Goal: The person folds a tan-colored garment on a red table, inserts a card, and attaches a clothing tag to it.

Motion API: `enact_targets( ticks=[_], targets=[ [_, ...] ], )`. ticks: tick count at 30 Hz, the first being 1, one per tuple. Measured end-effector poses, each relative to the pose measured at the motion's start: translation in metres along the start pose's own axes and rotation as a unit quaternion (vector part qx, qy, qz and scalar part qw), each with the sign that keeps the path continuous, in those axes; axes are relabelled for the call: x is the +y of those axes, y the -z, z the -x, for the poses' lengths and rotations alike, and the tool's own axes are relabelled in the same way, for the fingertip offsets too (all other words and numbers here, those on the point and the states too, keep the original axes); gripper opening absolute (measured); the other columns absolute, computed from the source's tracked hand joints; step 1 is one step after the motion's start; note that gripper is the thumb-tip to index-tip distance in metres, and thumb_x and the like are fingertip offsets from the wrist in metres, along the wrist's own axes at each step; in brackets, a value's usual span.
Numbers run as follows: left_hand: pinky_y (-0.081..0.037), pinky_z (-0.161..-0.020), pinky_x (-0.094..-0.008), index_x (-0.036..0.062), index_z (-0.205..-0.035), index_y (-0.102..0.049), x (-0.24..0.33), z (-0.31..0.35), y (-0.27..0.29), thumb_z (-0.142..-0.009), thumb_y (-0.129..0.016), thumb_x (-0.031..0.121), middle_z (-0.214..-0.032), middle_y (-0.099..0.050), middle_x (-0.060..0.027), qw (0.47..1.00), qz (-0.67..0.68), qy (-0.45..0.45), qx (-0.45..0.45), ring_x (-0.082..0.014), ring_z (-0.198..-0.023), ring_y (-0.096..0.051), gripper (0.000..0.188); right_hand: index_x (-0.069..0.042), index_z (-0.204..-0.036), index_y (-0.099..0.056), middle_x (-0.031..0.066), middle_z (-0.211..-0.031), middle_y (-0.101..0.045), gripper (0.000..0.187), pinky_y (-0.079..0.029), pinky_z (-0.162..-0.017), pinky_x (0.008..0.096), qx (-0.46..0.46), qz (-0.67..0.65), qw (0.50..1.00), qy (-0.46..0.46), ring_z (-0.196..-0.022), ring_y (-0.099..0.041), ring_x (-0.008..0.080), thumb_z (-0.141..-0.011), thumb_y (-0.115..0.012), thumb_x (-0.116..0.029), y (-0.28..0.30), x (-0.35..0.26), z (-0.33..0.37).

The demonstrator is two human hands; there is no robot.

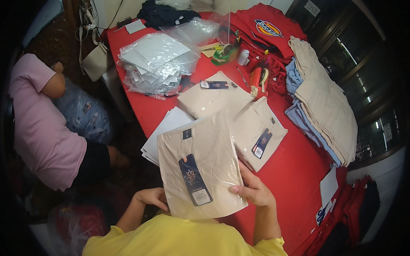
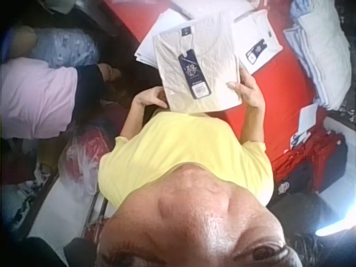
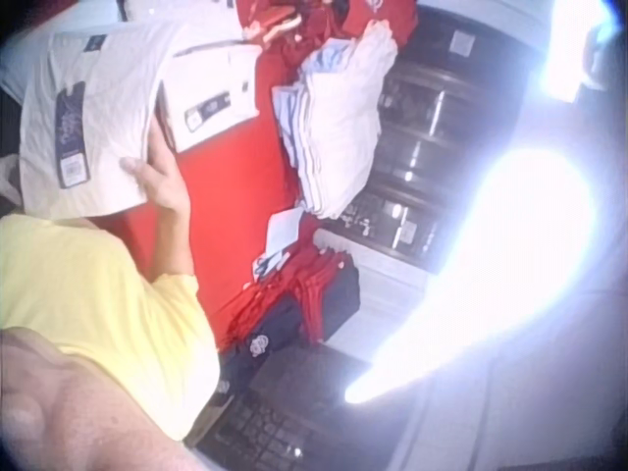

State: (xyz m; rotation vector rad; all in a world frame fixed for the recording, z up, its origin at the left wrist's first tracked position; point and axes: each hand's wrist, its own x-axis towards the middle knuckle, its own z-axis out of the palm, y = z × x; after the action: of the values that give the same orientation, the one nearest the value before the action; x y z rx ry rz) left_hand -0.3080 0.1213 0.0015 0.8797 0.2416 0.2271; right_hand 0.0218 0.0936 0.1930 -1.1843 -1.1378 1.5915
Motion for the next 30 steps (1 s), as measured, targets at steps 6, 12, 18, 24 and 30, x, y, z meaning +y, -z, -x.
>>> enact_targets(
  ticks=[6,12,18,24,30],
  targets=[
    [-0.039,-0.104,-0.0311,-0.0044,-0.134,-0.048,0.001,-0.023,-0.011,-0.086,-0.068,0.01,-0.13,-0.058,-0.0122,0.988,-0.074,0.09,0.099,-0.0191,-0.12,-0.053,0.055,0.008,-0.146,-0.027,0.0167,-0.156,-0.019,0.08,-0.015,-0.115,0.0365,-0.03,-0.003,1.0,-0.007,-0.145,-0.017,0.0262,-0.078,-0.068,-0.007,0.013,0.001,-0.011],
    [-0.043,-0.102,-0.0324,-0.0001,-0.135,-0.049,0.013,-0.022,-0.001,-0.088,-0.068,0.01,-0.127,-0.059,-0.0112,0.991,-0.075,0.045,0.102,-0.0178,-0.118,-0.054,0.051,0.007,-0.146,-0.028,0.017,-0.145,-0.041,0.084,-0.026,-0.112,0.0331,-0.001,-0.017,1.0,0.0,-0.135,-0.038,0.0244,-0.075,-0.069,-0.012,0.007,-0.024,-0.068],
    [-0.046,-0.101,-0.031,0.008,-0.145,-0.037,0.016,-0.026,0.006,-0.091,-0.065,0.013,-0.13,-0.054,-0.0142,0.989,-0.109,0.056,0.089,-0.0222,-0.117,-0.056,0.062,0.005,-0.147,-0.029,0.0143,-0.147,-0.038,0.077,-0.027,-0.111,0.0313,-0.029,-0.001,0.993,0.112,-0.131,-0.043,0.0218,-0.078,-0.063,-0.004,-0.006,-0.056,-0.163],
    [-0.045,-0.101,-0.0316,0.0072,-0.149,-0.03,0.028,-0.029,0.002,-0.092,-0.064,0.011,-0.132,-0.053,-0.014,0.983,-0.132,0.096,0.083,-0.021,-0.118,-0.055,0.066,0.001,-0.146,-0.025,0.0187,-0.136,-0.041,0.069,-0.047,-0.096,0.0353,-0.005,-0.029,0.971,0.236,-0.118,-0.054,0.0287,-0.087,-0.059,-0.008,0.024,-0.157,-0.337],
    [-0.049,-0.091,-0.0288,0.0049,-0.139,-0.045,0.028,-0.028,0.0,-0.092,-0.064,0.021,-0.117,-0.063,-0.012,0.963,-0.212,0.098,0.134,-0.0175,-0.101,-0.064,0.053,0.001,-0.136,-0.038,0.0173,-0.106,-0.061,0.049,-0.057,-0.075,0.0344,0.083,0.146,0.971,0.171,-0.089,-0.068,0.0271,-0.094,-0.056,-0.019,0.076,-0.164,-0.316]
  ],
)
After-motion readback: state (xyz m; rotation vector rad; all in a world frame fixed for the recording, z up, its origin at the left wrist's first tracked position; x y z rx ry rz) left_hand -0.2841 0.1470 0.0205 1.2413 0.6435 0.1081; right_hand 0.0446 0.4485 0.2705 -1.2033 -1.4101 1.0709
